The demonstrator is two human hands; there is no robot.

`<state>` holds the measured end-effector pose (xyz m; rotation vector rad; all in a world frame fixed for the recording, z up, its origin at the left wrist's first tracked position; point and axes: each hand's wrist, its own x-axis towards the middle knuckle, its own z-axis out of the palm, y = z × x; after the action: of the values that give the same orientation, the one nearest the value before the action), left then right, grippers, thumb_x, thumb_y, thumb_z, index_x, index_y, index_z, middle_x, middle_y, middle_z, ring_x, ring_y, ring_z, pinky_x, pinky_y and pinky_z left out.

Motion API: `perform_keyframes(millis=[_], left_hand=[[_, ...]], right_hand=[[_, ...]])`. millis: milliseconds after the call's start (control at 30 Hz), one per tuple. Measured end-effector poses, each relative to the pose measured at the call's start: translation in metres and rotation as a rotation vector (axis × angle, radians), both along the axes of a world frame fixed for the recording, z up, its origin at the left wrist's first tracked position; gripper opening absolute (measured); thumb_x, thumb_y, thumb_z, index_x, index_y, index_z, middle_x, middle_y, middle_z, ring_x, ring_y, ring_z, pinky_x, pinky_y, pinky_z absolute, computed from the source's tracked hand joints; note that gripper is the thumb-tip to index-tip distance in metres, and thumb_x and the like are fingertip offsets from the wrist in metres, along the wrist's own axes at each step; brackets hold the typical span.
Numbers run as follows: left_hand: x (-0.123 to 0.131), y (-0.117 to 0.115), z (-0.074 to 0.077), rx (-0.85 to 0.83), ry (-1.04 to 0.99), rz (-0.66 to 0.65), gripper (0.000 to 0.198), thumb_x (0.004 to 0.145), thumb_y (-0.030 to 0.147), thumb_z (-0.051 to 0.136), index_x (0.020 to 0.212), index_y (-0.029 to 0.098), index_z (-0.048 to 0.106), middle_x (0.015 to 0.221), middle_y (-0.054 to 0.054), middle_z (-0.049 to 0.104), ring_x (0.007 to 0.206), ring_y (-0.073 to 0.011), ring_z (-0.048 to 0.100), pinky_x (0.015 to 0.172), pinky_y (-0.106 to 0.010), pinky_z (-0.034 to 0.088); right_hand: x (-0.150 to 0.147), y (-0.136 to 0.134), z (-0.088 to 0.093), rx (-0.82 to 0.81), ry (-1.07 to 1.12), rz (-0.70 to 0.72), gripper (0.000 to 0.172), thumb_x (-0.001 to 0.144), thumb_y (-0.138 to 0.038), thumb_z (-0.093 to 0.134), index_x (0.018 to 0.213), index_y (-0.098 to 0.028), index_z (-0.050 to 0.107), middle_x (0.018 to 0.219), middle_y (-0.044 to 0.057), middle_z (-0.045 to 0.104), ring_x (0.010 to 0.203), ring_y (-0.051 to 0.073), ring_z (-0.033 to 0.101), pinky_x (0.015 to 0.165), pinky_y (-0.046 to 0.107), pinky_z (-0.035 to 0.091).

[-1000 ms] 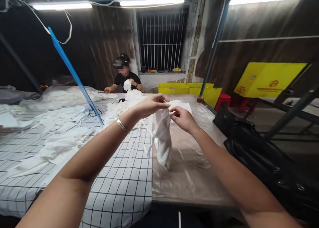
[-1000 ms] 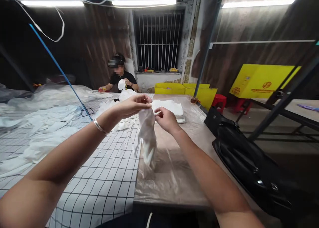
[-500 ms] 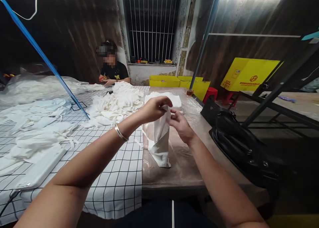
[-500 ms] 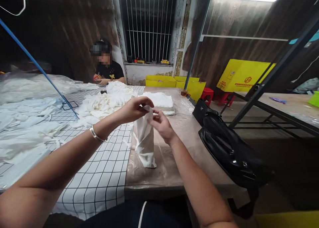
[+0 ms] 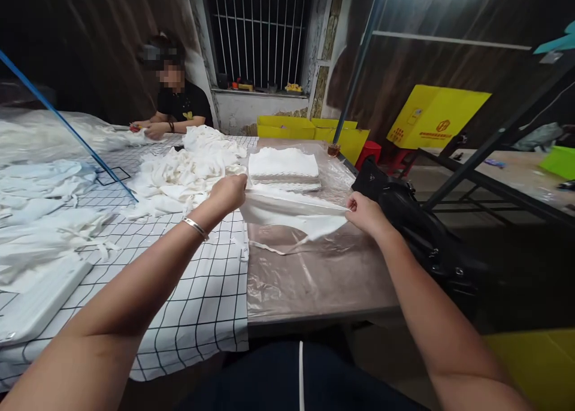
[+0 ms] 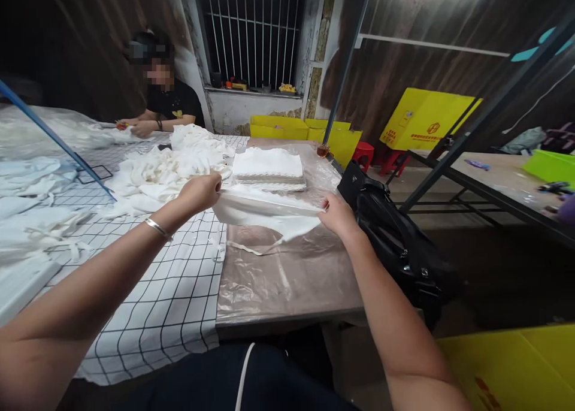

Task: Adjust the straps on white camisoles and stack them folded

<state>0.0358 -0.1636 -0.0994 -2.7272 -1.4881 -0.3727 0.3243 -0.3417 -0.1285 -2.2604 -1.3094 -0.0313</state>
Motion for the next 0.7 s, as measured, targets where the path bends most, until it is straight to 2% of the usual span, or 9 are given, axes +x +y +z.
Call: perform_keyframes(millis=[100,167,233,300,333,400,533,633,700], left_hand=[[-0.010,-0.031,-0.029,-0.098,0.114,-0.043,0.022,0.072,0.007,0.052,0.087,0.020,0.061,0.082,-0.009,0.067,0.076,-0.0253,0.062,0.060,-0.030,0.039],[-0.021,-0.053,-0.049,-0.257,0.186,-0.133,0.021,0.071,0.011,0.055,0.089,0.020,0.061,0.085,-0.008,0.068,0.075,-0.0242,0.063,0.061,-0.029,0.040],[-0.032,-0.065,-0.063,-0.502,0.177,-0.273,0.021,0.072,0.022,0.063,0.093,0.021,0.062,0.092,-0.007,0.069,0.079,-0.0229,0.063,0.063,-0.028,0.043],[-0.037,-0.063,-0.071,-0.681,0.050,-0.361,0.029,0.074,0.038,0.065,0.098,0.021,0.062,0.098,-0.007,0.068,0.084,-0.0215,0.064,0.067,-0.027,0.045],[-0.037,-0.059,-0.074,-0.698,-0.031,-0.351,0.033,0.077,0.045,0.062,0.100,0.021,0.063,0.101,-0.008,0.068,0.086,-0.0212,0.064,0.069,-0.027,0.046],[-0.030,-0.047,-0.080,-0.612,-0.142,-0.263,0.037,0.081,0.049,0.056,0.102,0.019,0.063,0.103,-0.010,0.067,0.089,-0.0219,0.063,0.072,-0.028,0.046],[-0.007,-0.035,-0.100,-0.515,-0.107,-0.170,0.038,0.073,0.042,0.066,0.102,0.017,0.064,0.102,-0.012,0.067,0.090,-0.0252,0.063,0.073,-0.029,0.045],[0.003,-0.036,-0.111,-0.585,-0.061,-0.159,0.025,0.068,0.033,0.070,0.088,0.019,0.063,0.091,-0.009,0.068,0.082,-0.0245,0.063,0.068,-0.028,0.044],[0.003,-0.036,-0.111,-0.623,-0.111,-0.158,0.015,0.069,0.029,0.067,0.078,0.020,0.059,0.081,-0.005,0.067,0.075,-0.0216,0.061,0.064,-0.027,0.042]], right_hand=[[0.004,-0.029,-0.030,-0.088,0.092,0.065,0.018,0.060,-0.011,0.060,0.069,-0.022,0.049,0.068,-0.001,0.055,0.065,0.015,0.051,0.062,0.026,0.038],[0.004,-0.053,-0.051,-0.225,0.301,0.210,0.020,0.059,-0.017,0.066,0.073,-0.022,0.052,0.070,-0.001,0.057,0.065,0.015,0.052,0.060,0.026,0.040],[0.004,-0.072,-0.063,-0.349,0.570,0.378,0.029,0.059,-0.029,0.073,0.081,-0.021,0.056,0.077,0.000,0.060,0.067,0.015,0.053,0.061,0.026,0.043],[0.005,-0.079,-0.064,-0.336,0.720,0.421,0.040,0.061,-0.044,0.075,0.089,-0.020,0.059,0.082,0.001,0.061,0.071,0.015,0.055,0.064,0.028,0.045],[0.005,-0.077,-0.063,-0.288,0.721,0.383,0.042,0.064,-0.049,0.073,0.090,-0.019,0.060,0.081,0.001,0.060,0.071,0.015,0.054,0.065,0.028,0.045],[0.005,-0.067,-0.060,-0.226,0.656,0.294,0.039,0.068,-0.050,0.071,0.089,-0.019,0.060,0.079,0.001,0.060,0.069,0.015,0.053,0.064,0.028,0.044],[-0.001,-0.043,-0.069,-0.313,0.562,0.311,0.032,0.066,-0.033,0.073,0.092,-0.018,0.062,0.090,0.003,0.064,0.068,0.013,0.053,0.063,0.026,0.044],[-0.003,-0.040,-0.083,-0.406,0.519,0.340,0.024,0.063,-0.025,0.070,0.083,-0.017,0.063,0.073,-0.001,0.059,0.064,0.012,0.050,0.059,0.024,0.040],[0.000,-0.043,-0.087,-0.453,0.519,0.351,0.016,0.063,-0.027,0.069,0.073,-0.017,0.061,0.061,-0.004,0.052,0.059,0.012,0.046,0.055,0.024,0.035]])
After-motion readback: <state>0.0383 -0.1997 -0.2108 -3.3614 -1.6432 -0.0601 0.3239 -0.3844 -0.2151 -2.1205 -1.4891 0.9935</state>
